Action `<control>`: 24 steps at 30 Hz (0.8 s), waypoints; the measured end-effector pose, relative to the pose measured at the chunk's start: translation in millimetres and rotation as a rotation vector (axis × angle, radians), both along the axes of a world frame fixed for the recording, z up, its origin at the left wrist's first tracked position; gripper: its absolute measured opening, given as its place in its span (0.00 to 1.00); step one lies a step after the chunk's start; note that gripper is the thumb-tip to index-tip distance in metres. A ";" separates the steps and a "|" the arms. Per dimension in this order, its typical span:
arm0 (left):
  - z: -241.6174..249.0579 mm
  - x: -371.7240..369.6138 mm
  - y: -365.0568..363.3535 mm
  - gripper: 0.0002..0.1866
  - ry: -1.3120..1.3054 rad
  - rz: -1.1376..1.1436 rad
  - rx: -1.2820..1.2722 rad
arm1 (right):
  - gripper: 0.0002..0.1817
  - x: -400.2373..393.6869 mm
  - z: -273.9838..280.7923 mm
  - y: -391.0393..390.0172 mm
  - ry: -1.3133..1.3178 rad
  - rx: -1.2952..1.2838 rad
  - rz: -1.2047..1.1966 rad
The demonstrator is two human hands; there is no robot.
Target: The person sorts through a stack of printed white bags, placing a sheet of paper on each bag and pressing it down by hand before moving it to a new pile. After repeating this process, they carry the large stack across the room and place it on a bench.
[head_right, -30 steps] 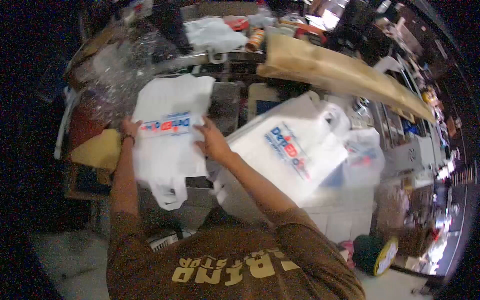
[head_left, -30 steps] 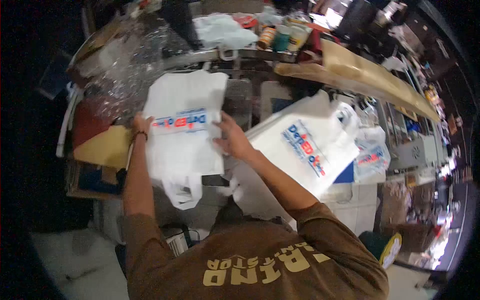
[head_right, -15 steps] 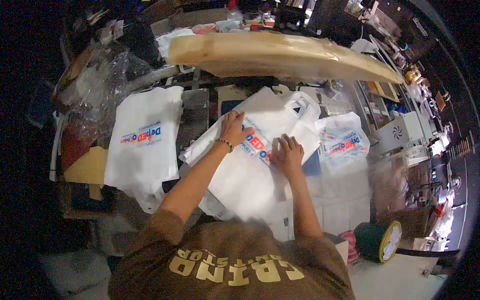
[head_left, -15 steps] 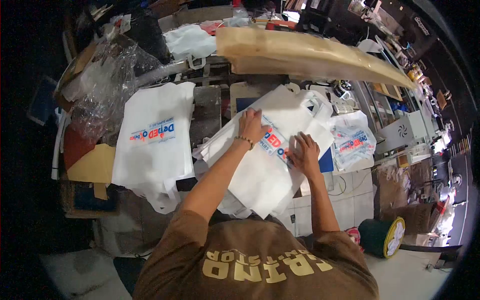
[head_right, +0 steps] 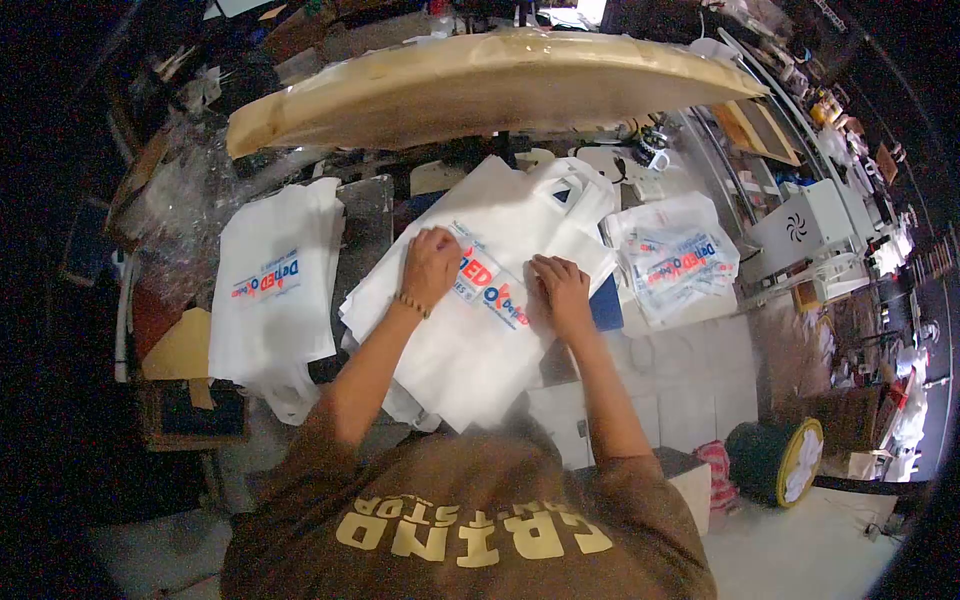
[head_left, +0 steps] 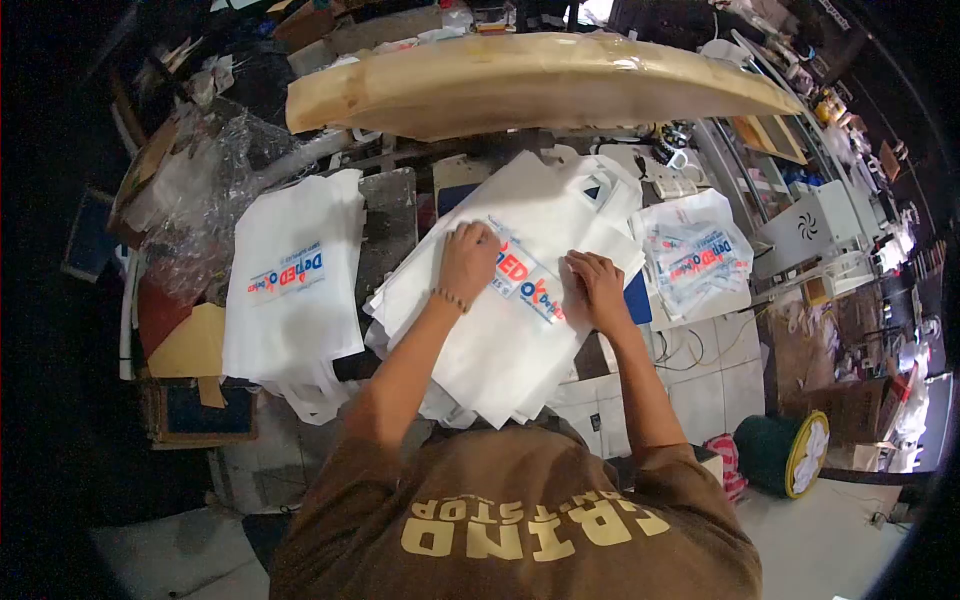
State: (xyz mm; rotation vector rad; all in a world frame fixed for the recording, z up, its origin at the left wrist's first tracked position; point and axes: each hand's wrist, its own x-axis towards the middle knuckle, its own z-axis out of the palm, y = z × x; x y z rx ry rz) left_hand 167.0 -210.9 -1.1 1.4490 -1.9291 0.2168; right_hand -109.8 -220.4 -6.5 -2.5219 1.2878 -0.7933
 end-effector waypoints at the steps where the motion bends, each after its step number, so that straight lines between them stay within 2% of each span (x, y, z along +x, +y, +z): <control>1: 2.7 -5.8 18.5 0.02 -0.112 0.021 0.030 | 0.23 -1.5 5.7 -5.0 -0.001 0.004 -0.002; 3: -1.0 -14.9 47.4 0.02 -0.106 -0.025 0.013 | 0.23 -5.2 12.3 -17.2 0.093 0.146 0.046; 5: -4.1 -24.7 75.7 0.03 -0.093 -0.066 -0.005 | 0.22 -4.7 16.0 -34.0 0.095 0.097 0.100; 7: -4.1 -33.4 101.3 0.02 -0.075 -0.112 0.094 | 0.19 0.0 28.6 -49.3 0.256 0.150 0.152; 8: -2.9 -37.1 114.8 0.02 -0.069 -0.109 0.094 | 0.16 1.5 17.8 -62.1 0.178 0.101 0.193; 11: 8.6 -46.9 160.7 0.02 0.138 -0.344 0.251 | 0.16 28.8 43.8 -81.1 0.328 0.126 0.223; 13: 23.2 -49.3 196.1 0.05 0.295 -0.446 0.439 | 0.23 56.8 55.0 -93.1 0.294 0.081 0.301; 14: 26.5 -45.8 214.8 0.06 0.350 -0.464 0.574 | 0.23 72.0 59.3 -95.9 0.296 0.082 0.308; 16: 27.4 -22.2 241.6 0.09 0.426 -0.520 0.869 | 0.34 101.6 66.1 -100.1 0.231 -0.083 0.416; 18: 32.3 14.9 275.2 0.10 0.549 -0.432 1.085 | 0.38 125.6 62.9 -105.2 0.303 -0.114 0.461; 20: 19.8 69.3 311.3 0.09 0.713 -0.484 1.206 | 0.44 149.5 49.8 -113.8 0.381 -0.124 0.538; 21: 0.2 103.1 340.7 0.11 0.796 -0.368 1.383 | 0.44 160.6 51.9 -115.3 0.372 -0.134 0.579; 22: -14.0 123.4 368.2 0.14 0.889 -0.244 1.554 | 0.42 171.2 55.1 -116.2 0.394 0.153 0.596; 23: 1.1 123.1 380.9 0.14 0.918 -0.202 1.530 | 0.39 180.9 58.1 -120.3 0.425 0.435 0.605; 24: 28.0 120.0 388.2 0.16 0.521 0.097 1.577 | 0.33 185.2 46.4 -132.1 0.368 0.271 0.692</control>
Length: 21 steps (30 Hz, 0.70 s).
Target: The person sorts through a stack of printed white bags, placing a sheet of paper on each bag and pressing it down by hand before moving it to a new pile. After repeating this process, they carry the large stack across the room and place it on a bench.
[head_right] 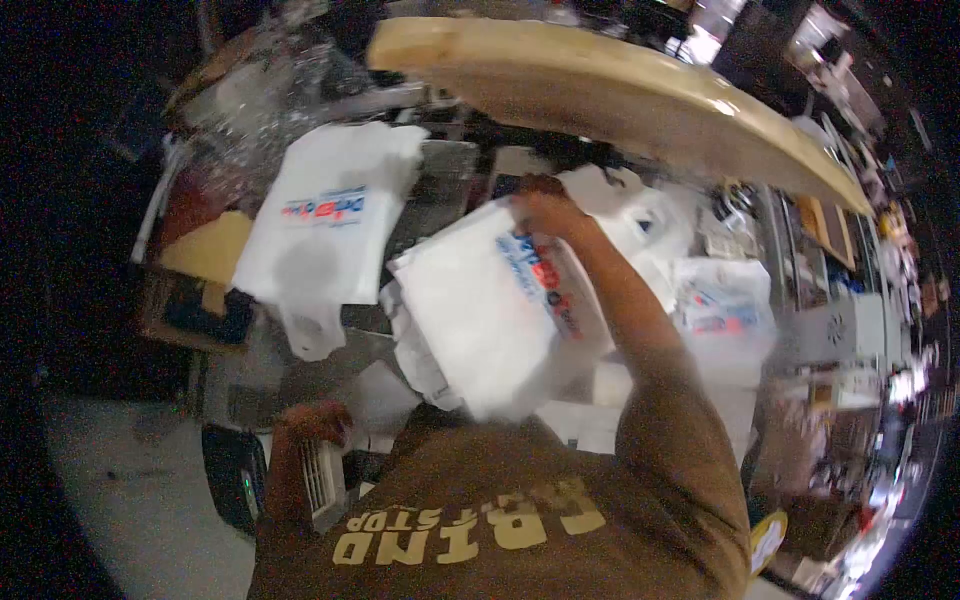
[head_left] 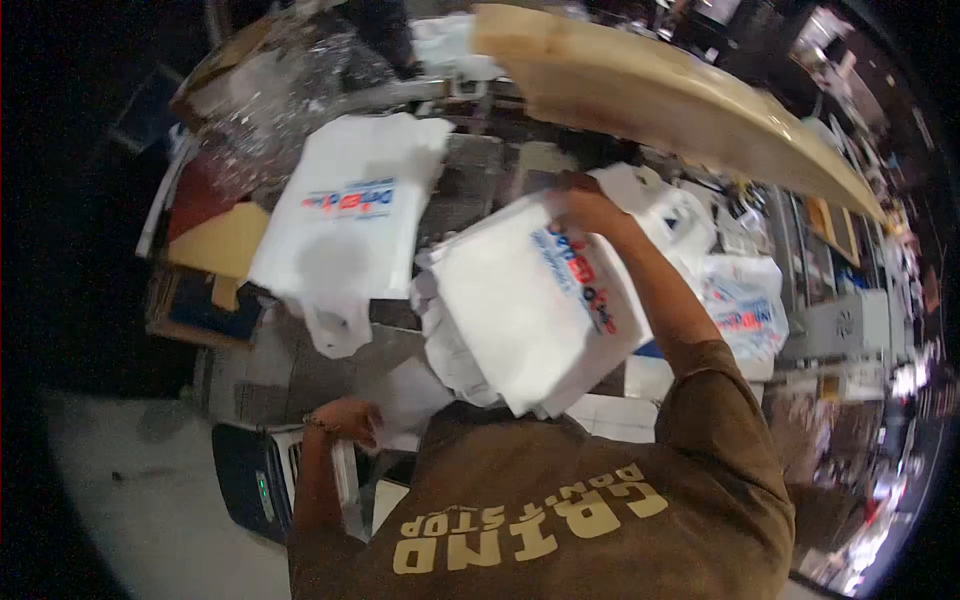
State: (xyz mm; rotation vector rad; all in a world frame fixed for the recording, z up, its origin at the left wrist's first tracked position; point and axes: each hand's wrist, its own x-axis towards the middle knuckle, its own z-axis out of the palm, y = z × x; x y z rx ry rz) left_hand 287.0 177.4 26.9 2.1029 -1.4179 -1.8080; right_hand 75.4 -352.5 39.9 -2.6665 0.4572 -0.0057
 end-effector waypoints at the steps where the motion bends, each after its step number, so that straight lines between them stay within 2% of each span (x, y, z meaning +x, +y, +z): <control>1: 15.4 -1.6 6.3 0.19 -0.428 -0.085 0.070 | 0.28 2.9 -12.8 -13.6 -0.118 -0.109 0.090; 2: 6.8 -0.5 13.1 0.19 -0.427 -0.053 0.077 | 0.21 6.5 -10.2 -18.5 -0.138 -0.129 0.091; 3: -8.2 0.8 16.0 0.22 -0.476 0.027 -0.084 | 0.15 10.5 -5.9 -19.8 -0.157 -0.149 0.088; 4: -20.7 3.0 20.9 0.25 -0.527 0.103 -0.248 | 0.15 13.5 -3.2 -19.6 -0.157 -0.149 0.110; 5: -18.9 -1.5 16.0 0.25 -0.527 0.119 -0.247 | 0.13 13.6 -0.4 -17.6 -0.203 -0.176 0.101; 7: -14.3 -24.3 -9.8 0.29 -0.040 0.467 -0.166 | 0.10 9.2 10.5 -4.8 -0.239 -0.209 0.100; 8: -28.5 -31.8 -16.8 0.29 -0.032 0.477 -0.171 | 0.08 5.5 21.1 6.3 -0.278 -0.249 0.047; 9: -53.9 -36.9 -24.0 0.30 0.041 0.365 -0.239 | 0.07 1.4 33.3 18.0 -0.320 -0.288 -0.008; 10: -72.5 -43.3 -30.6 0.30 0.114 0.251 -0.306 | 0.06 -4.2 47.8 29.9 -0.322 -0.371 0.014; 12: -86.3 -61.5 -44.7 0.32 0.099 0.236 -0.380 | 0.07 -11.8 86.1 60.6 -0.248 -0.454 0.049; 14: -87.0 -78.3 -54.7 0.35 0.071 0.229 -0.452 | 0.08 -15.8 124.9 97.3 -0.341 -0.514 0.198; 16: -73.0 -90.3 -57.1 0.37 -0.224 0.275 -0.642 | 0.07 -19.2 170.9 144.6 -0.379 -0.525 0.237; 17: -61.9 -85.3 -57.9 0.37 -0.231 0.281 -0.640 | 0.07 -22.0 186.2 163.1 -0.427 -0.488 0.223; 19: -42.7 -69.2 -62.7 0.40 0.207 0.587 -0.575 | 0.07 -13.1 211.5 183.3 -0.479 -0.451 0.200; 20: -53.0 -68.1 -64.7 0.36 0.801 0.946 -0.648 | 0.07 -6.4 222.4 189.3 -0.552 -0.377 0.137; 21: -61.2 -53.6 -60.1 0.36 0.801 0.939 -0.647 | 0.07 0.6 228.2 194.7 -0.621 -0.302 0.072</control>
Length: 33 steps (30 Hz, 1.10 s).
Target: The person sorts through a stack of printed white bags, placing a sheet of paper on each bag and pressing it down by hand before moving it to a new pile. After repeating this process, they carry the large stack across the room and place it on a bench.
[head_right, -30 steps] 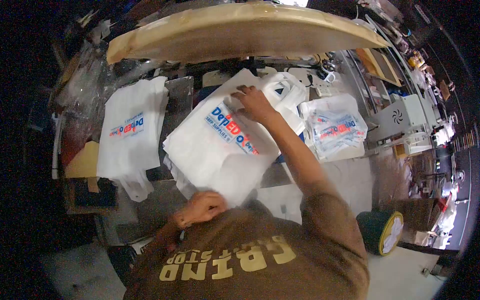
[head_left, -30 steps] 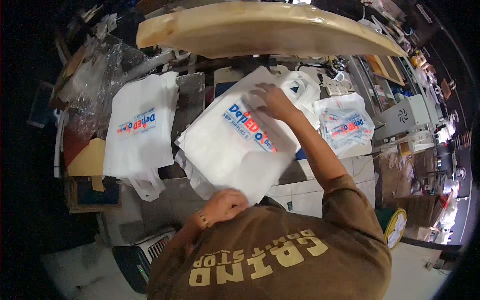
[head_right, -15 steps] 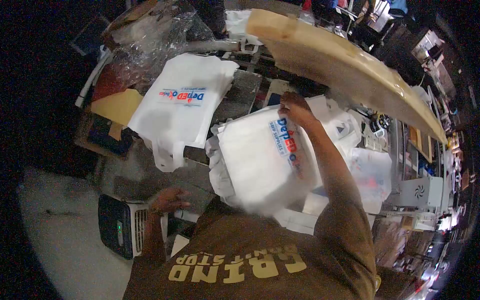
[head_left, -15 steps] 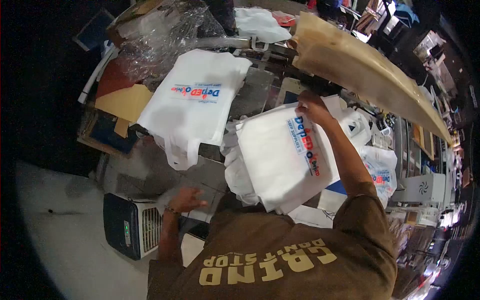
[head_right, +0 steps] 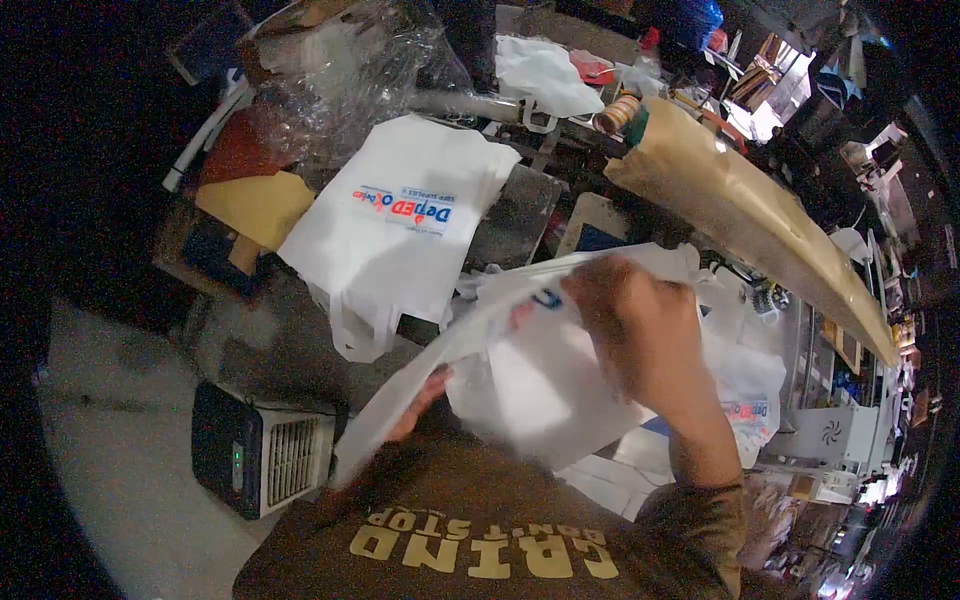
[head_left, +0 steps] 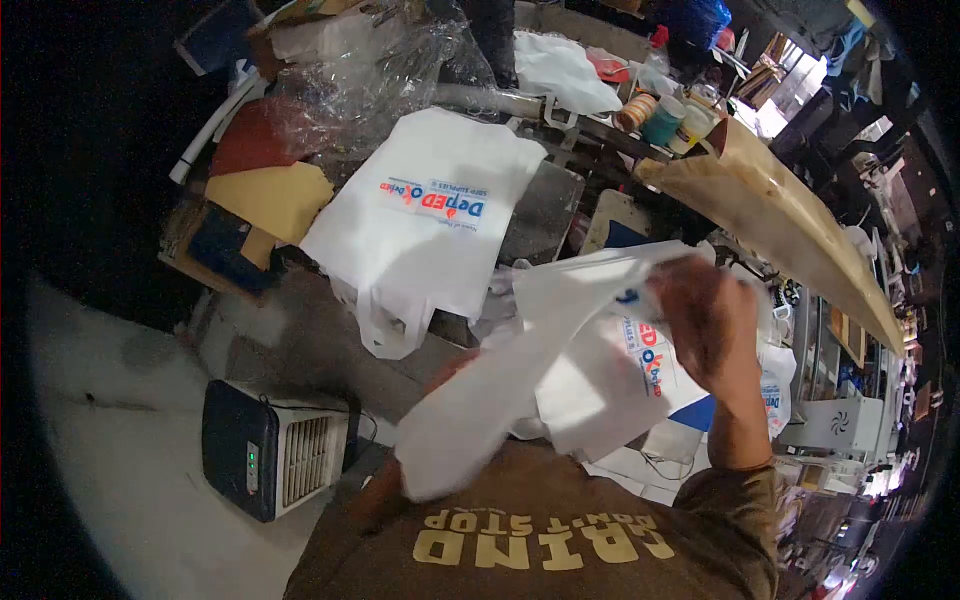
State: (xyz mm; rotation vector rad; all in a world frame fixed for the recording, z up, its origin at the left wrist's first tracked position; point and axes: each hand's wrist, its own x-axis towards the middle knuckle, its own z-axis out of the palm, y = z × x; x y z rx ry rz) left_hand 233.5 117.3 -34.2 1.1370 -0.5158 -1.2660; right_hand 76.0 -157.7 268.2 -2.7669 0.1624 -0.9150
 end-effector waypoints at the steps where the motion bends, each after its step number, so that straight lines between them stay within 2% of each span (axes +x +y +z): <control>1: -1.8 27.6 9.2 0.33 -0.190 0.177 -0.028 | 0.06 10.3 2.2 4.0 -0.021 0.255 -0.086; 3: 1.5 101.5 28.0 0.29 -0.567 0.528 -0.085 | 0.07 51.2 -1.8 -11.1 -0.124 0.271 -0.033; 5: 11.2 164.9 19.2 0.24 -0.941 0.883 -0.147 | 0.07 89.1 -25.2 -35.4 -0.094 0.546 0.122; 6: 93.3 182.1 -12.8 0.24 -0.685 0.915 -0.183 | 0.09 108.2 -42.3 -52.4 -0.009 0.554 0.146; 7: 176.7 198.9 -45.1 0.24 -0.424 0.966 -0.226 | 0.09 125.4 -53.3 -54.3 0.003 0.779 0.134; 8: 160.2 261.9 -43.3 0.25 -0.851 0.857 -0.147 | 0.11 140.5 -62.8 -56.1 0.084 1.033 0.078; 10: 180.6 337.2 -94.3 0.32 -0.900 0.937 -0.090 | 0.19 170.5 -97.3 -52.8 -0.066 1.139 0.120; 11: 179.7 361.4 -109.9 0.32 -0.900 0.927 -0.093 | 0.21 185.4 -127.2 -52.8 -0.080 1.155 0.089; 13: 163.9 398.5 -138.0 0.41 -1.058 0.630 0.477 | 0.26 208.5 -169.0 -44.6 -0.115 1.118 -0.026; 14: 125.2 432.7 -139.5 0.42 -1.090 0.412 0.516 | 0.27 215.3 -185.0 -34.1 -0.133 1.066 -0.107; 16: 50.0 499.8 -142.8 0.46 -1.143 -0.030 0.528 | 0.30 237.3 -250.5 -28.5 -0.262 0.900 -0.147; 17: 44.0 491.4 -147.8 0.46 -1.151 -0.040 0.523 | 0.30 246.5 -274.1 -22.8 -0.254 0.965 -0.185; 18: 32.3 469.7 -145.1 0.44 -1.199 0.085 0.528 | 0.31 249.7 -291.3 -18.0 -0.243 1.032 -0.224; 19: 22.8 455.5 -142.7 0.43 -1.245 0.211 0.528 | 0.33 247.7 -299.9 -18.3 -0.178 0.872 -0.251; 20: 13.4 460.0 -143.1 0.43 -1.252 0.200 0.519 | 0.33 247.1 -303.9 -16.6 -0.189 0.871 -0.263; 22: -5.8 468.1 -147.5 0.39 -1.270 0.207 0.392 | 0.35 246.3 -308.5 -13.0 -0.175 0.714 -0.252; 23: 11.8 449.4 -146.0 0.38 -1.295 0.259 0.348 | 0.37 243.4 -308.8 -14.9 -0.166 0.648 -0.165; 24: 15.4 454.3 -151.0 0.38 -1.336 0.222 0.506 | 0.38 236.0 -284.1 -10.0 0.011 0.804 -0.157; 25: -23.9 483.3 -152.0 0.38 -1.321 0.367 0.312 | 0.36 231.3 -275.7 -4.0 -0.040 0.713 -0.182; 26: 5.8 462.3 -157.4 0.37 -1.442 0.408 0.546 | 0.33 221.1 -271.1 -1.5 -0.084 0.622 -0.205; 27: 7.8 468.1 -155.0 0.34 -1.734 0.414 0.450 | 0.33 200.7 -262.0 -7.6 -0.082 0.617 -0.241; 28: 65.1 414.7 -157.7 0.27 -1.822 0.366 0.575 | 0.31 177.6 -251.0 -14.9 -0.096 0.594 -0.157; 29: 56.7 400.7 -168.7 0.23 -1.739 0.412 0.345 | 0.28 153.6 -246.3 -21.0 -0.109 0.573 -0.067; 30: 46.1 388.7 -178.8 0.19 -1.642 0.460 0.128 | 0.24 125.0 -244.9 -34.4 -0.117 0.515 -0.080; 32: 34.0 301.2 -212.8 0.11 -1.305 0.224 0.051 | 0.19 60.1 -236.5 -62.9 -0.018 0.517 -0.332; 33: 51.7 224.4 -224.3 0.08 -1.227 0.156 -0.089 | 0.18 28.9 -252.1 -88.6 -0.065 0.343 -0.408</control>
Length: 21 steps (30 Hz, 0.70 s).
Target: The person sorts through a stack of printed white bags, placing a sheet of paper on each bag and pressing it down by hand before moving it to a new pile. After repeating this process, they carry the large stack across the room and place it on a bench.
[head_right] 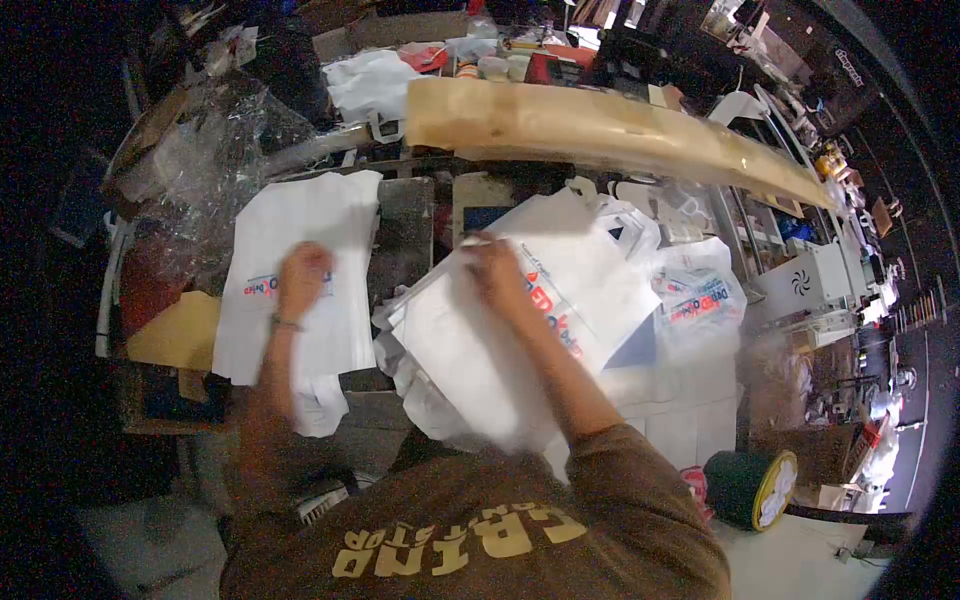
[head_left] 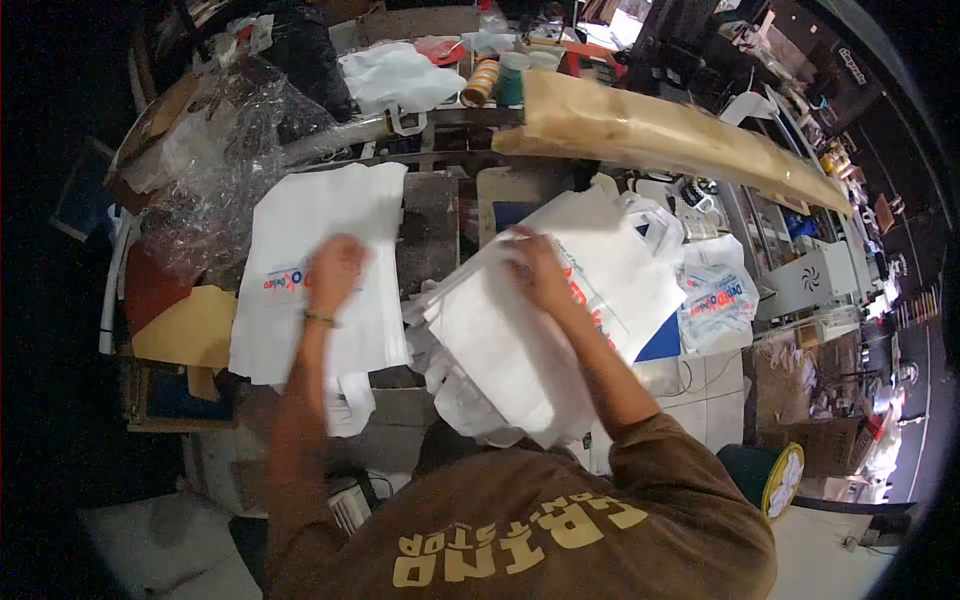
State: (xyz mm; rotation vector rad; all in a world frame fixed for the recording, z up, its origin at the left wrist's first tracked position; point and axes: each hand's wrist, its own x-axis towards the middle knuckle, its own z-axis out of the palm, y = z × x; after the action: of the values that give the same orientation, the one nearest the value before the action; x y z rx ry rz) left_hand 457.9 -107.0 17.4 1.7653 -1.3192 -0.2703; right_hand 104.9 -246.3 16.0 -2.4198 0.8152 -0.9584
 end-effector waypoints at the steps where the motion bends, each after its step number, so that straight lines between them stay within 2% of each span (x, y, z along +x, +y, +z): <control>1: 31.5 -73.6 -12.3 0.09 0.113 -0.122 0.133 | 0.20 -31.7 10.7 -15.8 0.113 0.041 -0.096; 2: -11.2 -109.1 -40.8 0.11 0.109 -0.288 0.135 | 0.19 -58.2 2.1 -35.8 0.125 -0.009 -0.167; 3: -4.5 -155.6 -54.4 0.14 -0.139 -0.409 -0.026 | 0.22 -82.3 8.3 -46.8 0.228 -0.027 -0.188; 4: -10.4 -193.3 -73.3 0.19 -0.140 -0.479 -0.057 | 0.24 -105.7 -4.0 -66.5 0.252 -0.105 -0.159; 5: -8.7 -225.9 -90.8 0.23 0.020 -0.507 -0.024 | 0.27 -121.9 -22.1 -82.5 0.275 -0.182 -0.132; 6: -29.8 -245.0 -114.5 0.26 -0.100 -0.467 -0.070 | 0.27 -129.6 -28.3 -86.9 0.270 -0.185 -0.138; 7: -35.8 -258.5 -128.2 0.26 -0.106 -0.473 -0.073 | 0.28 -136.8 -32.5 -89.5 0.297 -0.149 -0.108; 9: -29.8 -280.8 -143.6 0.26 -0.399 -0.200 -0.013 | 0.31 -140.6 -45.0 -88.9 0.308 -0.101 -0.077; 11: -19.8 -287.8 -148.8 0.25 -0.381 -0.186 0.095 | 0.30 -143.9 -48.4 -80.8 0.276 -0.095 -0.107; 13: -19.3 -281.8 -154.3 0.23 -0.302 -0.281 0.155 | 0.30 -145.7 -47.1 -73.5 0.262 -0.069 -0.116; 14: -35.7 -278.3 -162.6 0.21 -0.258 -0.281 0.138 | 0.29 -144.2 -44.5 -73.7 0.251 -0.060 -0.118; 17: -43.8 -273.6 -167.4 0.18 -0.201 -0.281 0.115 | 0.29 -142.4 -40.0 -73.0 0.291 -0.024 -0.132; 18: -46.3 -270.5 -171.6 0.13 -0.169 -0.310 0.079 | 0.29 -142.6 -39.0 -72.4 0.288 -0.020 -0.133; 21: -45.1 -269.6 -172.4 0.09 -0.122 -0.328 0.115 | 0.29 -143.3 -36.5 -72.4 0.284 -0.037 -0.136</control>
State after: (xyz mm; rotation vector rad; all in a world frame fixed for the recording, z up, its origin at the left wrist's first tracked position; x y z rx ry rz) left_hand 188.3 -279.4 -27.7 1.6745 -1.7132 -0.4326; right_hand -38.4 -318.7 -20.5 -2.5964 1.0810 -0.6894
